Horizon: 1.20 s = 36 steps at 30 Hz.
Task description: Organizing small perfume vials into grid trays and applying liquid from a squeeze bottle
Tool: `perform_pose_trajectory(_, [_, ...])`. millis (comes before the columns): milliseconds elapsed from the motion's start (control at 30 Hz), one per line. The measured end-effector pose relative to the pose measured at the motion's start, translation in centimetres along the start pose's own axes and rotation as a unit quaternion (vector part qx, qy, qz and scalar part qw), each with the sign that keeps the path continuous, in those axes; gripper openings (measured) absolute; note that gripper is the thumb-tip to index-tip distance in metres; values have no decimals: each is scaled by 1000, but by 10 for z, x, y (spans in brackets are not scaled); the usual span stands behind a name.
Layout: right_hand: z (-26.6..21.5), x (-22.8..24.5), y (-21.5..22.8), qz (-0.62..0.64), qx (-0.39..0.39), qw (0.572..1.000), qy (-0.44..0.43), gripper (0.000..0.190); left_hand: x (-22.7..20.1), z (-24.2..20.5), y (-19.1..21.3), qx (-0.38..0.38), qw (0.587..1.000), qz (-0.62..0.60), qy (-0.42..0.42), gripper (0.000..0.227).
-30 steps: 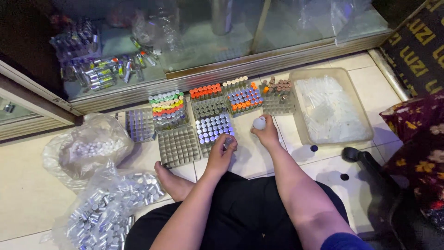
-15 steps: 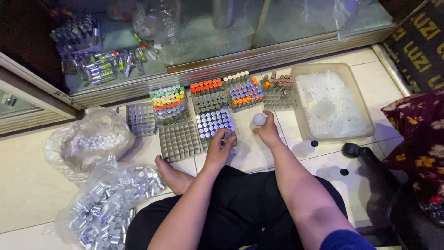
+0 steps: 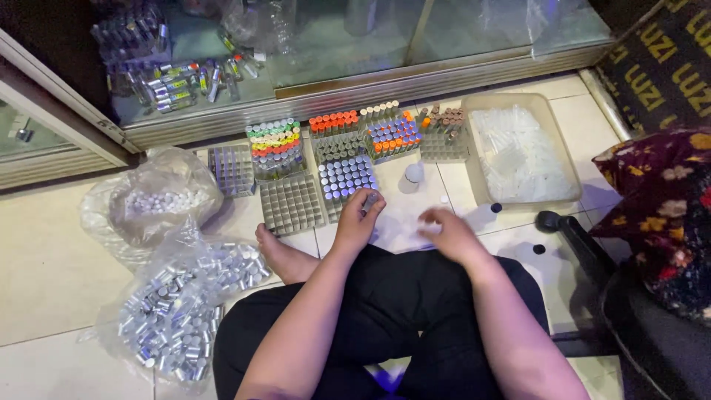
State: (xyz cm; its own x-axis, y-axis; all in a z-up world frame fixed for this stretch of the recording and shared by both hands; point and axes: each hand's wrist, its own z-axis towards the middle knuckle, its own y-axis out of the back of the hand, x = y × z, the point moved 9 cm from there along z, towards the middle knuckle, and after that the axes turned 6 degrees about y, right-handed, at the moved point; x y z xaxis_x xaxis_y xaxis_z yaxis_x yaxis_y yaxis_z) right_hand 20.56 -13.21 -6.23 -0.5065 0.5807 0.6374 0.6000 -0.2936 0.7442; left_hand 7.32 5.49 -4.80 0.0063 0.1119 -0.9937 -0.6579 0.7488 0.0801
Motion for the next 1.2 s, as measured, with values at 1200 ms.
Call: perform_pose_trajectory(1200, [-9, 228, -3, 93, 84, 971, 205, 16, -68, -70, 130, -113, 993, 33, 6, 14])
